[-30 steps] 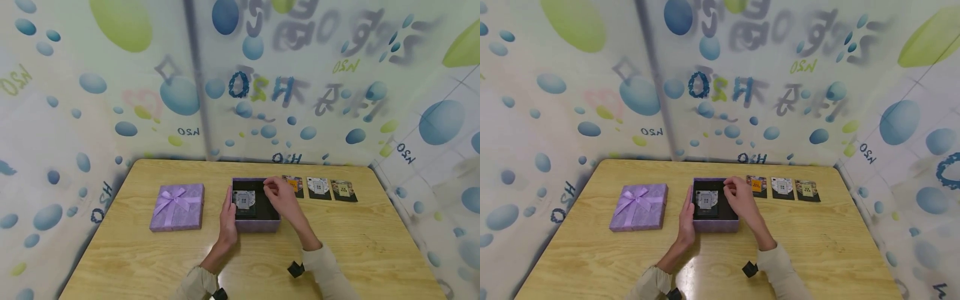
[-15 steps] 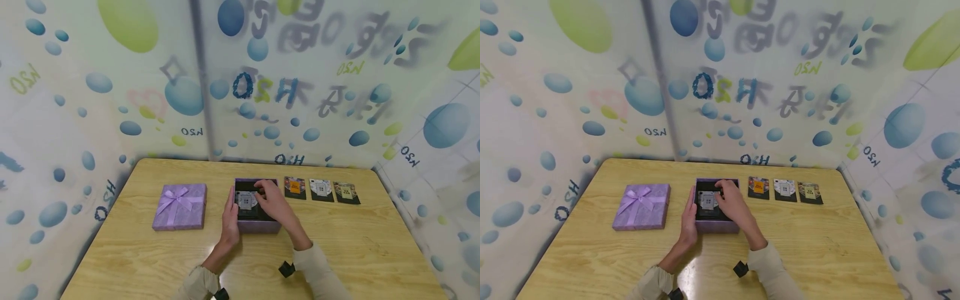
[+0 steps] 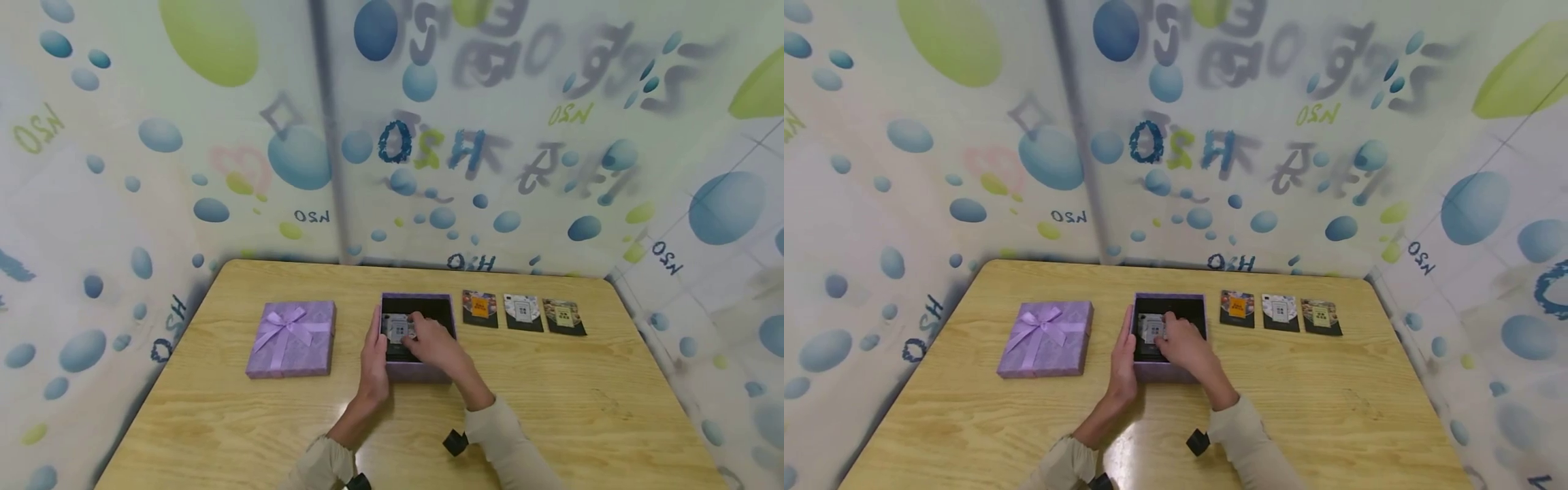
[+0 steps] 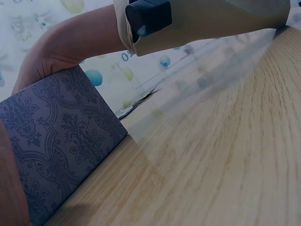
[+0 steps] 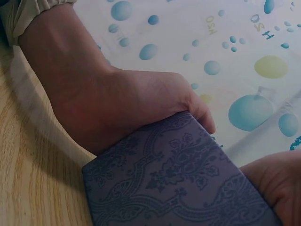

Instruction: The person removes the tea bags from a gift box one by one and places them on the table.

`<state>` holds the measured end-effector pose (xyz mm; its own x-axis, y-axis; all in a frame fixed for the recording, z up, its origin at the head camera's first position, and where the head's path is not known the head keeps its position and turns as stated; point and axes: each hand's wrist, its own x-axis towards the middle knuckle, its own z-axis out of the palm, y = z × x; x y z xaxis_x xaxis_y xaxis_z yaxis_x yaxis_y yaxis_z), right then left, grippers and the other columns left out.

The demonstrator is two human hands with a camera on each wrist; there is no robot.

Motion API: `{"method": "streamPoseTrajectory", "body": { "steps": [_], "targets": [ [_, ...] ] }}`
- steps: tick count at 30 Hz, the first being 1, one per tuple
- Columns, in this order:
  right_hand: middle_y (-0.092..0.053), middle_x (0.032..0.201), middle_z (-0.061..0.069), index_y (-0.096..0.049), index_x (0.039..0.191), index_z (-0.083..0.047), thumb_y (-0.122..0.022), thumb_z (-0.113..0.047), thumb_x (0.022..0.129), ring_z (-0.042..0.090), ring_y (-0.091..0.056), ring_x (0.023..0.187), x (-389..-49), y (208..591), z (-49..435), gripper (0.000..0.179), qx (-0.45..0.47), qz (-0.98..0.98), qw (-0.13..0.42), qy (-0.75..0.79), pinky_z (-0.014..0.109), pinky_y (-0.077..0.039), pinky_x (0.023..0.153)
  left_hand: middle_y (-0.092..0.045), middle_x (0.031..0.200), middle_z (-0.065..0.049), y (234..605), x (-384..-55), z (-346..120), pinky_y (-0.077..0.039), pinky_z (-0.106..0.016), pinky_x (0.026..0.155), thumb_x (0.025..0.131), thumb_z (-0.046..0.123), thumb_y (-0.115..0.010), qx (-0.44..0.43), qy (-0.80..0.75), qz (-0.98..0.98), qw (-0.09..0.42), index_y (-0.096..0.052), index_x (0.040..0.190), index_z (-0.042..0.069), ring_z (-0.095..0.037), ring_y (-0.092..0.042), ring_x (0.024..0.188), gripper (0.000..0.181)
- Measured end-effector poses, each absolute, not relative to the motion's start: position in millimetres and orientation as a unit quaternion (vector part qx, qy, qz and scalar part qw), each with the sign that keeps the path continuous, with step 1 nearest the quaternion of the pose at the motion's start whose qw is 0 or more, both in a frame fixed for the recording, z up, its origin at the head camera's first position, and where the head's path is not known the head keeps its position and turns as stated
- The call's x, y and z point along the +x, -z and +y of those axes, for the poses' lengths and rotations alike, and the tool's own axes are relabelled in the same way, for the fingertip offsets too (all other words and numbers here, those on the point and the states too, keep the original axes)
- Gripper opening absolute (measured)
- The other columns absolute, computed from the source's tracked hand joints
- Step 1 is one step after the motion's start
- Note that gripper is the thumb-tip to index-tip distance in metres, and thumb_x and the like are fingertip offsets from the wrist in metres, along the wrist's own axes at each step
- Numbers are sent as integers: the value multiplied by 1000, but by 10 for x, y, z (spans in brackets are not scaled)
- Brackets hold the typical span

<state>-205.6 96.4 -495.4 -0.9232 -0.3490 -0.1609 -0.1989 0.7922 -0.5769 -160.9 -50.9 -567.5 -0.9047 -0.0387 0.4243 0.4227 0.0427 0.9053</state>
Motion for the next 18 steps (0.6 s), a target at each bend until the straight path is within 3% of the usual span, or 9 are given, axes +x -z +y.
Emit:
{"method": "streamPoseTrajectory", "body": {
  "steps": [6, 10, 14, 18],
  "targets": [
    [-72, 109, 18, -51, 145, 7, -66, -21, 103, 23, -69, 81, -2037, 4942, 952, 52, -152, 937, 153, 276, 42, -58, 73, -21, 171, -19, 5688, -1603, -520, -16, -16, 121, 112, 9, -24, -137, 676, -703, 174, -17, 165, -4, -37, -18, 157, 54],
    [-72, 115, 20, -52, 146, 7, -66, -21, 103, 26, -70, 87, -2024, 4924, 955, 53, -163, 936, 146, 275, 45, -58, 79, -21, 172, -14, 5684, -1601, -518, -16, -16, 122, 113, 11, -24, -132, 675, -706, 171, -18, 166, 1, -33, -18, 157, 54],
    [-71, 121, 21, -50, 147, 7, -66, -22, 103, 29, -70, 97, -2022, 4904, 959, 55, -164, 937, 141, 276, 47, -58, 85, -22, 171, -17, 5689, -1605, -516, -16, -16, 122, 113, 11, -24, -131, 674, -707, 171, -18, 165, -2, -31, -18, 157, 54],
    [-71, 120, 20, -53, 147, 6, -65, -22, 104, 27, -70, 94, -2026, 4894, 957, 52, -165, 937, 133, 276, 46, -57, 84, -23, 171, -18, 5690, -1613, -506, -16, -16, 121, 112, 10, -25, -132, 674, -706, 173, -19, 164, -4, -31, -19, 157, 54]
  ]
}}
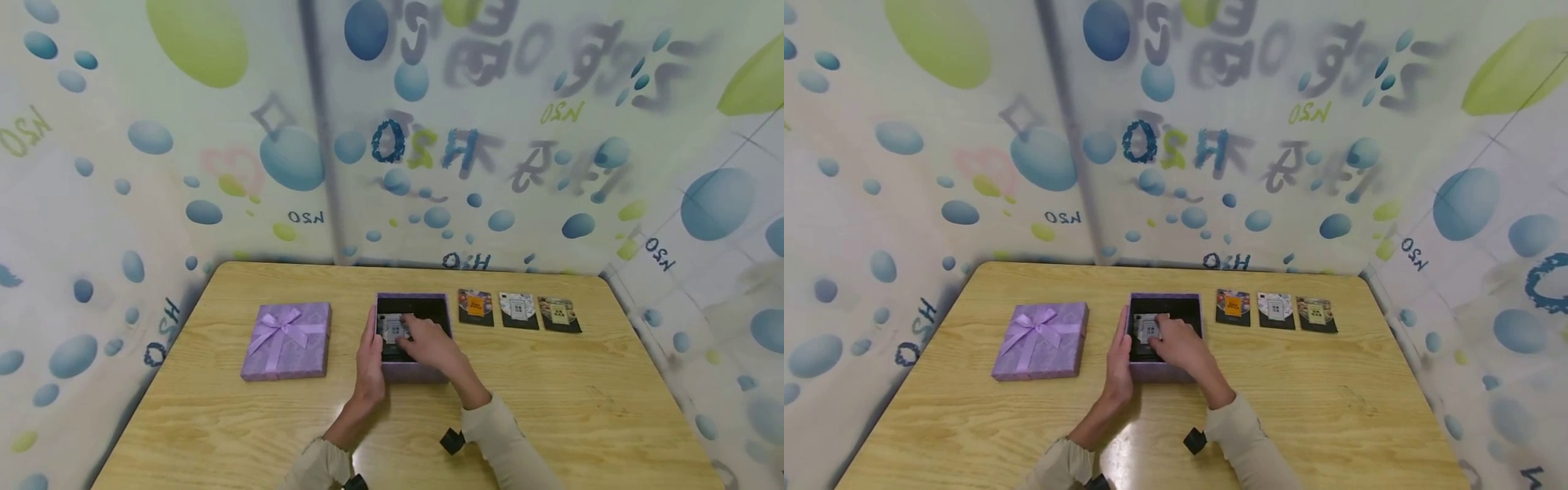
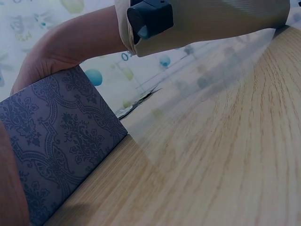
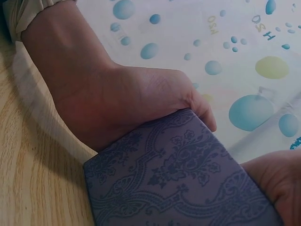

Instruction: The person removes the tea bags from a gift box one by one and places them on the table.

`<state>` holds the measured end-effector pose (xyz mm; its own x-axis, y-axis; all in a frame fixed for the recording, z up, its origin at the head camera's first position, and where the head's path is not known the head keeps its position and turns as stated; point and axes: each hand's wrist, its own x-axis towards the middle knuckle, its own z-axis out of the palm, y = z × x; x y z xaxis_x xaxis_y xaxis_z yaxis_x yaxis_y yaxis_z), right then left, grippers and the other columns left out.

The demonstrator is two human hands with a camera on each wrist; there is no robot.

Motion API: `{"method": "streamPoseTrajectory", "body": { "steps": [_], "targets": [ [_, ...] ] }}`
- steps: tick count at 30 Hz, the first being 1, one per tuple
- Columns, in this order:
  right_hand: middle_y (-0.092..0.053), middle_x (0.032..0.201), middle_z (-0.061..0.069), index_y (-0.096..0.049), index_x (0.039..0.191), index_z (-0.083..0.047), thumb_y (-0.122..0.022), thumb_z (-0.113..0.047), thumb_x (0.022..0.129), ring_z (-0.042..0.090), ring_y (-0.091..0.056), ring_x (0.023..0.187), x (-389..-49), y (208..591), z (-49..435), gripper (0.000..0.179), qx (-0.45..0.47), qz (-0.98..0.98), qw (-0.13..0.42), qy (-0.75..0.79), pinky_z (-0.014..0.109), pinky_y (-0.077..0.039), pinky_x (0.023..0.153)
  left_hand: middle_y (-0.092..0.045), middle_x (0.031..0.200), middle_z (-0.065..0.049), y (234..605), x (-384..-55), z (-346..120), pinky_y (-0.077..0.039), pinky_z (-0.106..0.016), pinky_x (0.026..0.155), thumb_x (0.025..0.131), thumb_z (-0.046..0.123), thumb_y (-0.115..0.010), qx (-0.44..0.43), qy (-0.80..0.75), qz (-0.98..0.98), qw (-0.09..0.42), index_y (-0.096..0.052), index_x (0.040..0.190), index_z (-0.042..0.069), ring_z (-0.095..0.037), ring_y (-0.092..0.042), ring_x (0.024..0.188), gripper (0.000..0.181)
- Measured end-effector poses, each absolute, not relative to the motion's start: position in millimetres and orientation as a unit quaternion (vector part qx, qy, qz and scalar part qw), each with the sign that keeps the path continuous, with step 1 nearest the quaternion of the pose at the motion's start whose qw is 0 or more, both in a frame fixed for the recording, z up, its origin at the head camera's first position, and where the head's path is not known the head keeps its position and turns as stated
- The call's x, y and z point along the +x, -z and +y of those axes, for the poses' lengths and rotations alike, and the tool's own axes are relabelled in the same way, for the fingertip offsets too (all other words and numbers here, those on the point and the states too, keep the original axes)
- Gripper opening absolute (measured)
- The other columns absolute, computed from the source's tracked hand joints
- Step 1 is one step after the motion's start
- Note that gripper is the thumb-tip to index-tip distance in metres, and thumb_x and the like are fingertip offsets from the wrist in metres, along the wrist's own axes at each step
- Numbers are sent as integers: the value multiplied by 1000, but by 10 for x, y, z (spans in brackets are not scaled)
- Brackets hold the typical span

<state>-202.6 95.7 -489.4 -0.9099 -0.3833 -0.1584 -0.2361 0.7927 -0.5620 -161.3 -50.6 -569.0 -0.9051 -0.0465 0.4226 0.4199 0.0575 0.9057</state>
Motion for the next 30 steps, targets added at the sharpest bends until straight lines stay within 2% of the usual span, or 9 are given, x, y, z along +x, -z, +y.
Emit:
{"method": "streamPoseTrajectory", "body": {
  "steps": [4, 11, 14, 18, 23, 30],
  "targets": [
    [-72, 117, 20, -56, 143, 5, -65, -20, 104, 27, -70, 92, -2022, 4885, 952, 48, -167, 938, 121, 278, 46, -58, 81, -24, 170, -19, 5696, -1619, -505, -16, -16, 121, 112, 9, -25, -132, 671, -708, 178, -20, 165, -3, -34, -19, 157, 54],
    [-70, 118, 20, -59, 137, 5, -68, -11, 101, 34, -68, 104, -2030, 4901, 961, 41, -170, 942, 73, 281, 49, -57, 88, -22, 171, -18, 5691, -1623, -502, -15, -16, 122, 112, 10, -24, -129, 671, -709, 174, -19, 165, -2, -34, -17, 158, 54],
    [-69, 116, 20, -56, 139, 4, -68, -3, 99, 31, -67, 97, -2049, 4924, 970, 43, -181, 936, 68, 294, 46, -57, 83, -21, 171, -22, 5685, -1619, -499, -14, -16, 122, 112, 11, -23, -128, 672, -709, 172, -19, 165, -2, -32, -16, 158, 55],
    [-70, 112, 18, -48, 147, 3, -69, 7, 94, 26, -65, 85, -2069, 4934, 985, 58, -194, 927, 74, 312, 41, -54, 72, -21, 170, -26, 5684, -1622, -500, -14, -16, 122, 112, 11, -23, -129, 674, -707, 169, -18, 166, 0, -33, -16, 158, 55],
    [-71, 112, 20, -39, 153, 5, -74, 6, 91, 28, -66, 83, -2061, 4922, 992, 71, -187, 929, 85, 309, 42, -56, 72, -20, 170, -24, 5690, -1624, -499, -14, -16, 122, 113, 13, -23, -131, 674, -708, 167, -18, 166, 2, -34, -16, 158, 55],
    [-68, 94, 12, -43, 150, 7, -72, 0, 95, 21, -60, 73, -2068, 4933, 992, 63, -160, 935, 101, 299, 37, -50, 65, -22, 169, -26, 5712, -1630, -504, -15, -17, 122, 113, 14, -23, -138, 668, -710, 176, -18, 165, -2, -28, -18, 158, 55]
  ]
}}
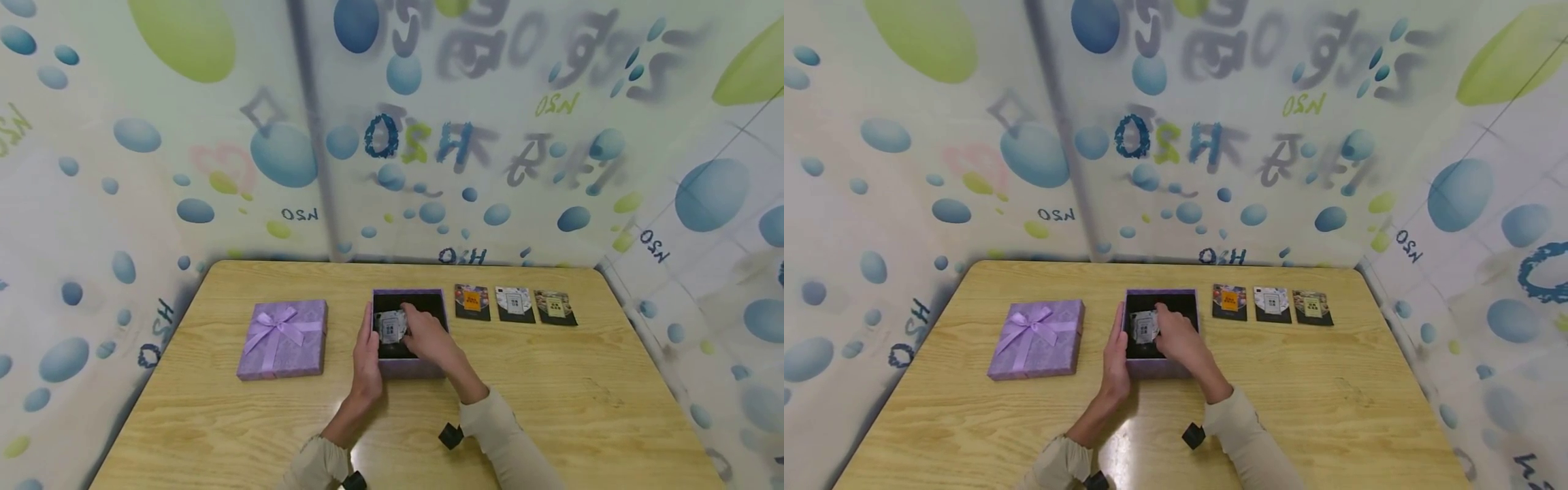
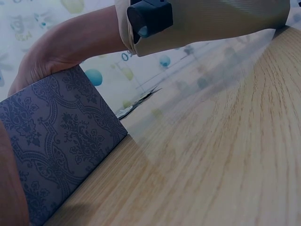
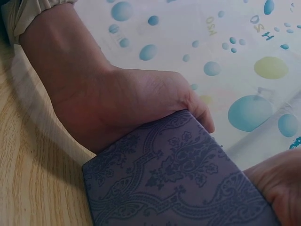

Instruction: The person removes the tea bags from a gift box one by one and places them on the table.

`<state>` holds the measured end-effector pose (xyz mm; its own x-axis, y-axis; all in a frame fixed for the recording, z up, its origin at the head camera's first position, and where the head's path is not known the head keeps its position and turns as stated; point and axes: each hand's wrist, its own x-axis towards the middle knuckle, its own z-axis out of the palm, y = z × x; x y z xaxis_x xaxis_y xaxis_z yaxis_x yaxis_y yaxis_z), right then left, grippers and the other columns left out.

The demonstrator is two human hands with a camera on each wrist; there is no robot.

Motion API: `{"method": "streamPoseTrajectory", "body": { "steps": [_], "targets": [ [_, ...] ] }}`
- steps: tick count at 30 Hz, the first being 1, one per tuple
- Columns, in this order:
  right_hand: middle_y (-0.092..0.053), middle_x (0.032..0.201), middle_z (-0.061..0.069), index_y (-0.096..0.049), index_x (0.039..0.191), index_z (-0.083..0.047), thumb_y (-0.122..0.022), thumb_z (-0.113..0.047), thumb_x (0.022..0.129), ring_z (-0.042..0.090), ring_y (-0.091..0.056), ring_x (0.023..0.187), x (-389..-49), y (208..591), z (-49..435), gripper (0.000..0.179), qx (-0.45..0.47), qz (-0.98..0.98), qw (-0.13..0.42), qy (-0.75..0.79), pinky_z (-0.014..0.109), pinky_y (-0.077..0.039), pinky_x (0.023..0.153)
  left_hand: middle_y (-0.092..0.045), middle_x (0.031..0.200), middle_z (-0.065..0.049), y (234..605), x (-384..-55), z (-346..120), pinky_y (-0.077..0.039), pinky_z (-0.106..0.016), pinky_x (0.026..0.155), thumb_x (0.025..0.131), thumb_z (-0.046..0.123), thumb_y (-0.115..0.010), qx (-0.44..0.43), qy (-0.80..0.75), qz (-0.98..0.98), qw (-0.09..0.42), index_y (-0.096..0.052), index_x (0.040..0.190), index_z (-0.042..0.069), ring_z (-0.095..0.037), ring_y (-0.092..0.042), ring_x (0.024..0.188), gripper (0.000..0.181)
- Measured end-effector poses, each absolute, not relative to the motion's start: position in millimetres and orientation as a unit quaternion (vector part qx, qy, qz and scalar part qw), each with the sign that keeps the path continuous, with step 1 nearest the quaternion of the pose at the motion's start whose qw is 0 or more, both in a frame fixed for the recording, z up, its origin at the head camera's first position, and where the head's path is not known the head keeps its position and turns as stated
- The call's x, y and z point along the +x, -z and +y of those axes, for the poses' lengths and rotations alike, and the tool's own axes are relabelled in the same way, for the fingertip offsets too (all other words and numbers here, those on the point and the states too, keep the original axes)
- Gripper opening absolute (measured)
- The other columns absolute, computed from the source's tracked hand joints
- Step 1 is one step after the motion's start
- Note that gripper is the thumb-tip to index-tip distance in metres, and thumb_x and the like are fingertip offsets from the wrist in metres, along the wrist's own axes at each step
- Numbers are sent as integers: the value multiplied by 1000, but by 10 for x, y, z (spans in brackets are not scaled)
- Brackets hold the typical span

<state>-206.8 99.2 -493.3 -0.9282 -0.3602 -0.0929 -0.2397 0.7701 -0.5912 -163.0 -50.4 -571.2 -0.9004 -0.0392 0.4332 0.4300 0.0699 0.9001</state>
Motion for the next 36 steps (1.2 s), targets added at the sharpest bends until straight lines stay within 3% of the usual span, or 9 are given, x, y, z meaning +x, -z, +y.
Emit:
{"method": "streamPoseTrajectory", "body": {
  "steps": [9, 17, 30, 36],
  "targets": [
    [-68, 98, 10, -53, 140, 3, -71, -2, 96, 19, -60, 74, -2041, 4965, 996, 47, -165, 930, 83, 318, 36, -51, 66, -21, 171, -22, 5711, -1597, -515, -15, -15, 121, 113, 13, -23, -129, 676, -709, 158, -17, 165, -2, -35, -17, 158, 55],
    [-63, 87, 6, -56, 132, -1, -69, -2, 99, 16, -55, 65, -2012, 4954, 1000, 35, -180, 919, 80, 340, 29, -46, 58, -20, 171, -23, 5706, -1585, -517, -15, -15, 121, 113, 14, -22, -129, 678, -707, 155, -16, 165, -4, -34, -16, 158, 55],
    [-65, 89, 6, -52, 143, 0, -68, -4, 100, 16, -58, 70, -2046, 4914, 1004, 46, -187, 918, 84, 340, 32, -50, 63, -20, 170, -24, 5700, -1605, -520, -15, -15, 121, 113, 13, -23, -126, 680, -705, 157, -18, 167, 4, -32, -16, 158, 55],
    [-70, 101, 10, -56, 142, 0, -68, -5, 101, 19, -63, 80, -2049, 4884, 1009, 43, -183, 920, 82, 336, 37, -55, 72, -21, 170, -24, 5695, -1617, -506, -15, -15, 121, 112, 10, -25, -127, 676, -707, 164, -20, 167, 5, -35, -16, 158, 55]
  ]
}}
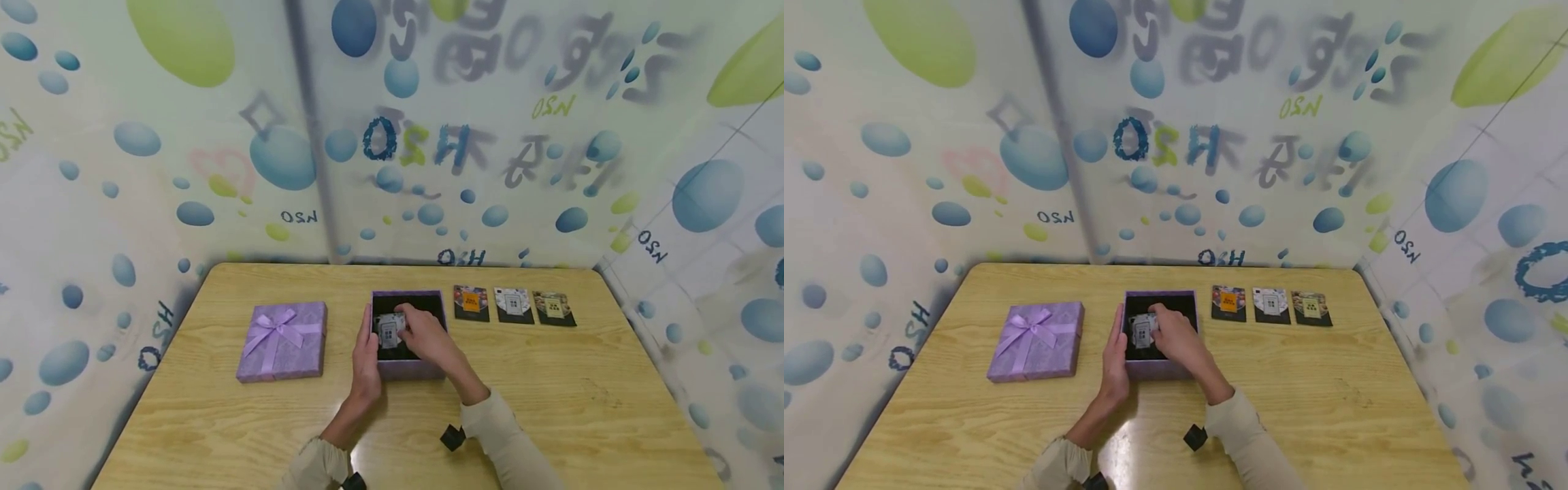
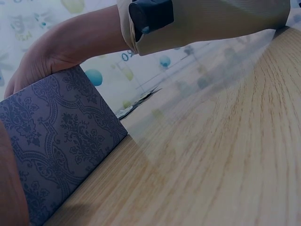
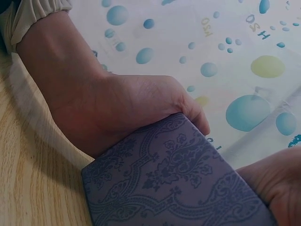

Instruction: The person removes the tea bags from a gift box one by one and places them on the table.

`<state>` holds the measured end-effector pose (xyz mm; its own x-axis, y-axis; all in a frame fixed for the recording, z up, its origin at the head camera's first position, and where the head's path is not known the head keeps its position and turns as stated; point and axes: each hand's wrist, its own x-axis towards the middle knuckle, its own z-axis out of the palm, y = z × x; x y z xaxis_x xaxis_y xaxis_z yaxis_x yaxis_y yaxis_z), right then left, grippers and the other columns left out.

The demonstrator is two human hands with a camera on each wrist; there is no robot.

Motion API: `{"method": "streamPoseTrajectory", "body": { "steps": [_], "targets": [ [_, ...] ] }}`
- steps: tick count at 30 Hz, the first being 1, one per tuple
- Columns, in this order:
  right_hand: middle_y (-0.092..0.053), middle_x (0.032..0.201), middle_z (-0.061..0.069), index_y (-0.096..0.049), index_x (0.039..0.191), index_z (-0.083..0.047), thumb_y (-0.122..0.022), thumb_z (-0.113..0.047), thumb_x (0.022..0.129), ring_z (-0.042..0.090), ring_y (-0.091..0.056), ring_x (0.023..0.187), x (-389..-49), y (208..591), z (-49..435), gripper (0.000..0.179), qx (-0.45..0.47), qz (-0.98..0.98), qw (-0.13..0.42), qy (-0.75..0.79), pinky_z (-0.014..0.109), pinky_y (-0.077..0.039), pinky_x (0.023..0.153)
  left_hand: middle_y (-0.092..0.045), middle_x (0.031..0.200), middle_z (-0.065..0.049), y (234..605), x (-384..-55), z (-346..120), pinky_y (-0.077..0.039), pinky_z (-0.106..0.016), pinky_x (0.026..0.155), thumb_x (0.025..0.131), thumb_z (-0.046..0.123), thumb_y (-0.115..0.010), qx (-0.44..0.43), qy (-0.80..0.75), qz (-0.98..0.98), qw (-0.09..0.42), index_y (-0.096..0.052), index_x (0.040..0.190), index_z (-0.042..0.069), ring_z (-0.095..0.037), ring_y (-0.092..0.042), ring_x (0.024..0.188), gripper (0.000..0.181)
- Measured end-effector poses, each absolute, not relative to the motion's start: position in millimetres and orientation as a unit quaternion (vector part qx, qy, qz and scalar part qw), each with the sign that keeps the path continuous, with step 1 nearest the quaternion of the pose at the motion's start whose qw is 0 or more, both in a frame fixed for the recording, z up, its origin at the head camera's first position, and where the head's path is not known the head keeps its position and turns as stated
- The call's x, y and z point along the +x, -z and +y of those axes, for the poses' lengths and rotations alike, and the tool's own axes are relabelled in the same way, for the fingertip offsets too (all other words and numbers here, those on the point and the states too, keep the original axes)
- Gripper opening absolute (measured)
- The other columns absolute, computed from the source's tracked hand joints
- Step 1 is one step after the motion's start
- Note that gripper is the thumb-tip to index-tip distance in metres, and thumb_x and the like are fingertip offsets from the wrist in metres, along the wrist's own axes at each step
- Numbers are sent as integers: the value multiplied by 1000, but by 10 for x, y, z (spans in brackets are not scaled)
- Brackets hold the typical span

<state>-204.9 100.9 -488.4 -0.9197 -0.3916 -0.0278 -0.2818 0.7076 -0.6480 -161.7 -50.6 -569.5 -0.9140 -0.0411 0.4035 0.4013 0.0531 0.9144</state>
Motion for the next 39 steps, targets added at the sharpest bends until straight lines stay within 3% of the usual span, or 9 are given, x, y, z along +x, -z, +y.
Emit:
{"method": "streamPoseTrajectory", "body": {
  "steps": [6, 16, 23, 31, 39],
  "targets": [
    [-72, 112, 12, -60, 138, -2, -69, -4, 100, 21, -66, 88, -2054, 4894, 1004, 39, -179, 917, 78, 348, 40, -58, 77, -20, 172, -20, 5690, -1605, -514, -14, -15, 121, 113, 13, -23, -121, 675, -712, 153, -18, 167, 4, -33, -15, 159, 55],
    [-66, 96, 8, -61, 133, -2, -68, 0, 99, 17, -55, 73, -2063, 4853, 1040, 35, -185, 899, 79, 389, 33, -50, 66, -20, 173, -16, 5680, -1617, -512, -14, -17, 122, 113, 16, -22, -123, 677, -710, 149, -16, 166, 0, -30, -15, 159, 56],
    [-59, 89, 6, -60, 133, -2, -66, 0, 99, 16, -52, 70, -2087, 4846, 1060, 34, -185, 891, 78, 408, 30, -45, 63, -20, 173, -16, 5689, -1628, -510, -14, -18, 122, 114, 18, -22, -117, 677, -712, 146, -16, 167, 5, -27, -16, 159, 56],
    [-56, 90, 7, -57, 136, -1, -64, 0, 99, 15, -51, 65, -2081, 4851, 1078, 37, -183, 877, 81, 437, 29, -43, 59, -20, 172, -20, 5682, -1614, -509, -14, -17, 122, 113, 16, -24, -120, 673, -714, 149, -17, 167, 5, -31, -16, 159, 56],
    [-60, 92, 9, -55, 139, -1, -61, -1, 101, 15, -55, 66, -2105, 4828, 1097, 38, -192, 863, 88, 459, 30, -46, 60, -22, 173, -11, 5664, -1619, -507, -15, -20, 122, 113, 21, -23, -106, 677, -715, 140, -18, 168, 7, -28, -18, 158, 57]
  ]
}}
